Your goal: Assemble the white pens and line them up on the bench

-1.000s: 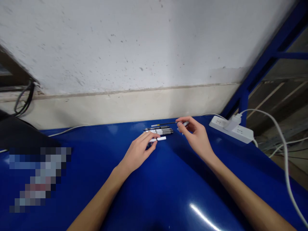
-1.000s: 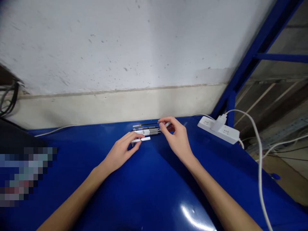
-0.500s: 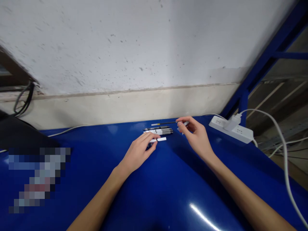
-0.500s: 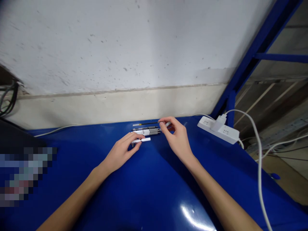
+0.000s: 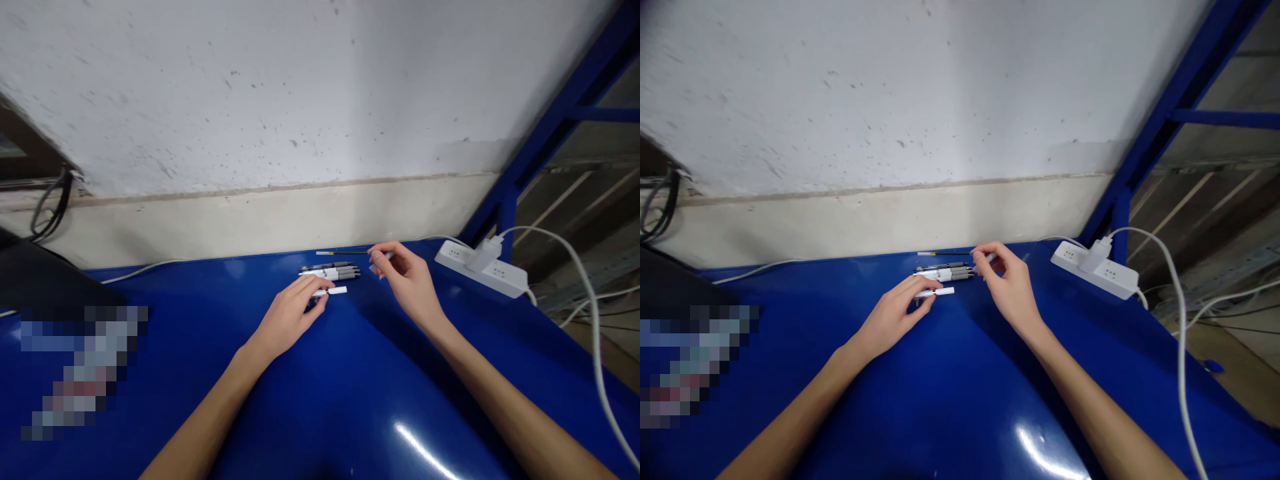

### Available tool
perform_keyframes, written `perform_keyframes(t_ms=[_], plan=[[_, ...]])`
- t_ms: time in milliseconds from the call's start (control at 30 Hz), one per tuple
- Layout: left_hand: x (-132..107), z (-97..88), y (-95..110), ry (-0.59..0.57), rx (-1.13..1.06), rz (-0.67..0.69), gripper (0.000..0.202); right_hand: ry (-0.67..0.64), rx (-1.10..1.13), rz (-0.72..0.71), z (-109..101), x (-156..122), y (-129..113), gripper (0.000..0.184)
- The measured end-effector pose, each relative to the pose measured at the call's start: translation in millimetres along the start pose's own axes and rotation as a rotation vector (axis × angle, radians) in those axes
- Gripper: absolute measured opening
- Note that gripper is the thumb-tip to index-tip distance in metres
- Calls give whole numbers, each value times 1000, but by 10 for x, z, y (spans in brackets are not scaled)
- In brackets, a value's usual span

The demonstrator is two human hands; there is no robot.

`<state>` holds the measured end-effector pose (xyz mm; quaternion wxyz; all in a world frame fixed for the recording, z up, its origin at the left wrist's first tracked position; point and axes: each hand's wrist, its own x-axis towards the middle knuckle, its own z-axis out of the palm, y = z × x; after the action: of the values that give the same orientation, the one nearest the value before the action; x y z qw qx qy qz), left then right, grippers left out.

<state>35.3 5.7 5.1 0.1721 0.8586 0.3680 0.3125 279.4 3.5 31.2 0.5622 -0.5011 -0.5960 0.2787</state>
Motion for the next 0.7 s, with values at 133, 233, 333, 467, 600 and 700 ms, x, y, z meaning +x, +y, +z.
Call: perform_keyframes(t_ms=[133,233,333,467,600,700], plan=[[-2,2,-5,-10,-6,-5,19,1,35,11,-1,15,15,28],[-3,1,-2,-19,-13,-6,19,-5,44,14,-3,19,5,28],[-1,-3,4,-24,-13,-5,19,-8,58,20,-6,21,-3,29],[3,-4,5,-30,-8,-6,19,-11,85,20,-7,25,-4,29],[2,0,4,-25,0,-2,20,-12,117,26,-5,28,-13,29],[-1,3,3,-18,2,10,20,-10,140,32,-3,28,-25,30]])
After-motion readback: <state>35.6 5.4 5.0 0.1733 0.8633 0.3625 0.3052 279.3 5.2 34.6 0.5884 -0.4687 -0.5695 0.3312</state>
